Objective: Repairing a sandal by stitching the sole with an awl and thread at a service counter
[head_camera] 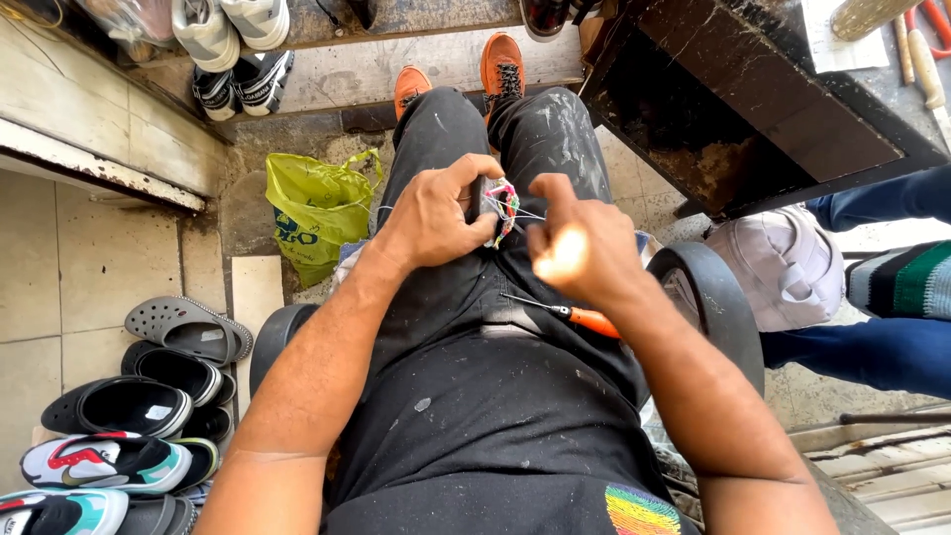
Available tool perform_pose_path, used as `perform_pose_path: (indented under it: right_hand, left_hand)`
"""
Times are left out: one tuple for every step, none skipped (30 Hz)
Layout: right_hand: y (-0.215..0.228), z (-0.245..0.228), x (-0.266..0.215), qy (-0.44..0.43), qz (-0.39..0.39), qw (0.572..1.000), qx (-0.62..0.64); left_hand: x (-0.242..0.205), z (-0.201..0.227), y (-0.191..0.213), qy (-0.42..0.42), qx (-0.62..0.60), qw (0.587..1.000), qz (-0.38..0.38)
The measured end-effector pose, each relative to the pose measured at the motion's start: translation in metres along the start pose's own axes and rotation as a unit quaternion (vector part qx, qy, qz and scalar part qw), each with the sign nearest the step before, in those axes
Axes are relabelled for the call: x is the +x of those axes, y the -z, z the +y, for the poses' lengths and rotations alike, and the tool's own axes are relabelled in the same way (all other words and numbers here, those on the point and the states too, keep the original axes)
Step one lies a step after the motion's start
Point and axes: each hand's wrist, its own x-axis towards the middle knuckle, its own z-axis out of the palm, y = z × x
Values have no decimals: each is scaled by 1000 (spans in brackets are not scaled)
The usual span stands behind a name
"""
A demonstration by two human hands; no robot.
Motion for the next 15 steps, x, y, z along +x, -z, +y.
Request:
perform_pose_path:
  right_hand:
    - [-3, -6, 0, 18, 27, 998, -44]
    - [-7, -6, 5, 17, 28, 999, -43]
    - [-13, -7, 8, 8, 20, 999, -23]
    - [-19, -8, 11, -2, 12, 1000, -4]
    - [-31, -6, 16, 0, 11, 1000, -2]
    - [-42, -5, 21, 0, 28, 999, 26]
    - [-54, -4, 27, 1, 48, 997, 53]
    - [-66, 4, 31, 3, 49, 997, 55]
    - [-76, 13, 37, 20, 102, 964, 243]
    - [-87, 22, 44, 38, 149, 893, 422]
    - [-72, 25, 37, 40, 146, 894, 422]
    - [-58, 28, 30, 42, 168, 837, 520]
    - [-44, 31, 22, 41, 186, 769, 610]
    - [-32, 38, 12, 40, 182, 770, 611]
    - [-19, 45, 5, 77, 192, 739, 642]
  left_hand:
    - [-1, 1, 3, 6, -17, 1000, -15]
    - [-1, -1, 6, 5, -16, 1000, -17]
    - [-3, -4, 9, 4, -30, 999, -28]
    - [-6, -7, 11, 3, -44, 998, -40]
    - [-6, -10, 12, 5, -42, 998, -40]
    - [-7, -13, 13, 4, -49, 998, -48]
    - [-7, -15, 15, 0, -54, 997, -56]
    - [-8, -17, 15, -1, -52, 997, -56]
    - [-7, -19, 16, 10, -46, 997, -58]
    - [-7, -21, 16, 21, -41, 997, -60]
    - [-5, -23, 17, 23, -41, 997, -57]
    - [-3, -26, 18, 22, -28, 998, -57]
    - [-3, -28, 18, 23, -16, 998, -58]
    - [-7, -40, 13, 27, -17, 998, -55]
    - [-7, -52, 9, 46, -51, 997, -40]
